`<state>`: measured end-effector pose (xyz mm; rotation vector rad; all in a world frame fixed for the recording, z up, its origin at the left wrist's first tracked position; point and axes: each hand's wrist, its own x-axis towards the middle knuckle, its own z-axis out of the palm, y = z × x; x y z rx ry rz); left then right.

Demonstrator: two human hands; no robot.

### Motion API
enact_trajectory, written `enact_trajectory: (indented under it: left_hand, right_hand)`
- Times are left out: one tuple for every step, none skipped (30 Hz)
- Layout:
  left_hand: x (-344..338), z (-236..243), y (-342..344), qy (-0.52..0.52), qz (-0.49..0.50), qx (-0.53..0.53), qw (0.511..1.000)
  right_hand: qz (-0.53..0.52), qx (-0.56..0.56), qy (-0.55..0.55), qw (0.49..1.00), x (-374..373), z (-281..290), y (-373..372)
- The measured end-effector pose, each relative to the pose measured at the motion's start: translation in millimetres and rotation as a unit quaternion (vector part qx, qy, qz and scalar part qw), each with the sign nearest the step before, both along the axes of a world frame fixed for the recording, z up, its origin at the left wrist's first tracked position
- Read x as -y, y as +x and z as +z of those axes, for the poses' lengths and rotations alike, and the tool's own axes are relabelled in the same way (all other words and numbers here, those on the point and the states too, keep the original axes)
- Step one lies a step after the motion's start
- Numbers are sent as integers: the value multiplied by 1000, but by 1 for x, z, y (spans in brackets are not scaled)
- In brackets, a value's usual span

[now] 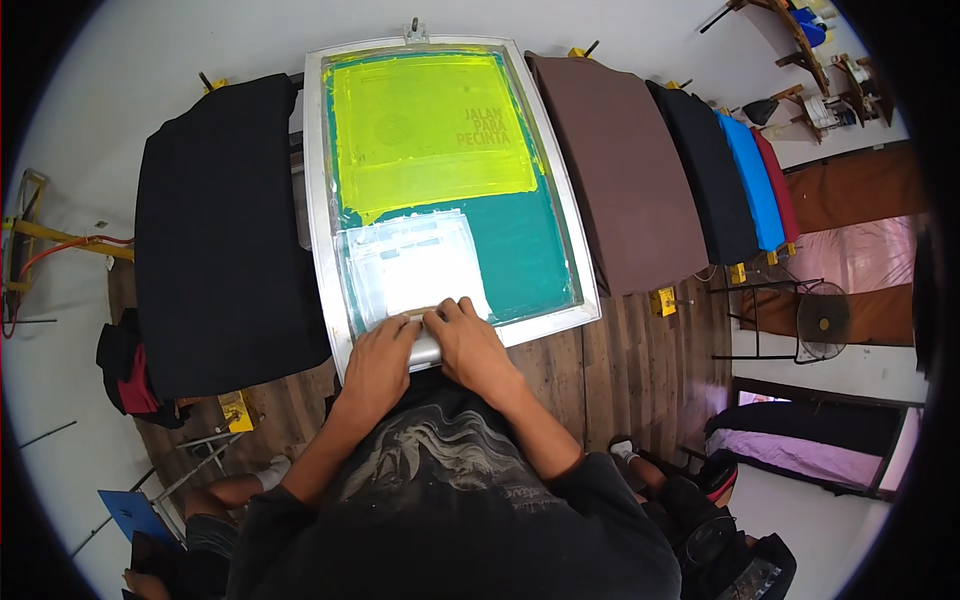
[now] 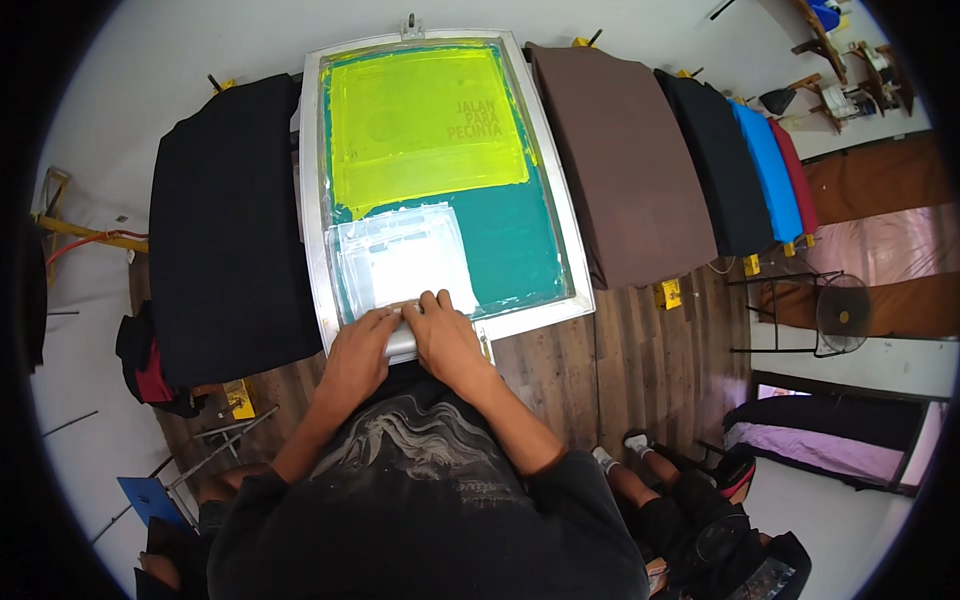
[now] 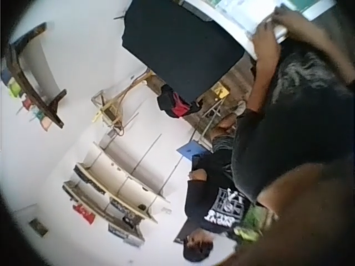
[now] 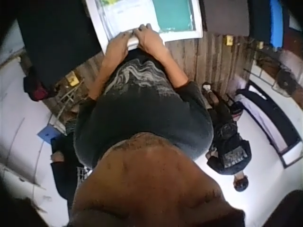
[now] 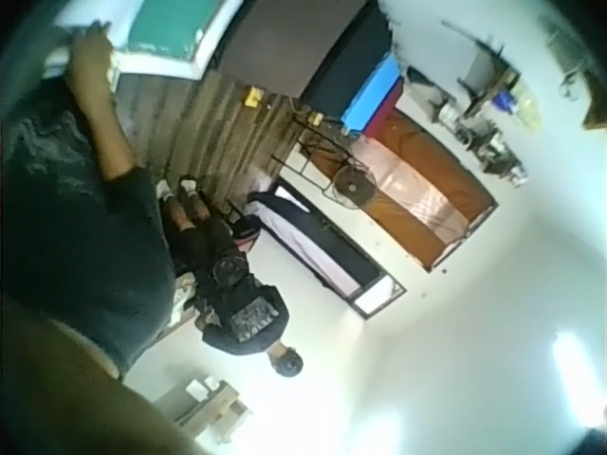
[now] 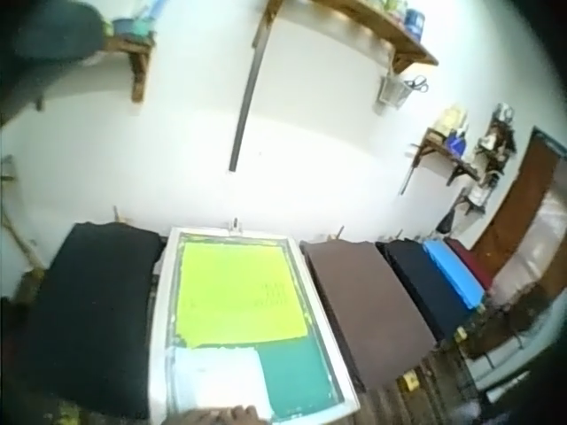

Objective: Manually applying ink through a screen onto a t-shirt using a squeegee.

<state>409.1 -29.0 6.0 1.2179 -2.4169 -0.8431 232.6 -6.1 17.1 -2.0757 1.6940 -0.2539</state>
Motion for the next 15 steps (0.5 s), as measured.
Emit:
enact_trajectory:
  left_hand:
    - [3, 5, 0, 1, 4, 5, 1000]
    - [10, 10, -2, 37, -4, -2, 999]
    - [17, 13, -3, 73, -8, -6, 997]
    - [26, 14, -4, 66, -12, -5, 998]
    - [35, 14, -6, 58, -5, -1, 998]
    - [44, 13, -8, 50, 3, 4, 999]
    - [52, 12, -10, 23, 9, -18, 1000]
    - [58, 8, -13, 2, 24, -24, 999]
    - [63, 2, -15, -20, 38, -31, 999]
    - [65, -3, -15, -28, 42, -58, 997]
    - [62, -13, -15, -41, 44, -53, 997]
    - [59, -21, -14, -55, 47, -47, 996]
    - [48, -21, -13, -44, 44, -38, 997]
    - [35, -21, -12, -49, 43, -31, 997]
    - [21, -20, -9, -54, 41, -24, 997]
  right_hand:
    - [6, 3, 10, 1000, 3, 4, -2]
    - [14, 6, 20, 1000, 8, 9, -5]
    - [15, -9, 47, 999, 17, 11, -7]
    - [14, -19, 50, 998, 27, 15, -8]
    - [15, -29, 53, 998, 37, 18, -9]
    - [16, -36, 43, 998, 49, 17, -10]
    - [12, -34, 21, 999, 58, 17, -12]
    - [7, -33, -1, 999, 66, 15, -13]
    - [-7, -25, -17, 1000, 70, 10, -12]
    - [-1, -25, -18, 1000, 70, 5, -11]
    - [2, -29, -24, 999, 67, 0, -11]
    - [7, -33, -30, 999, 66, -6, -11]
    - [13, -34, -33, 999, 55, -10, -10]
    - [12, -39, -30, 999, 43, -10, -9]
    - [11, -43, -28, 999, 30, -7, -6]
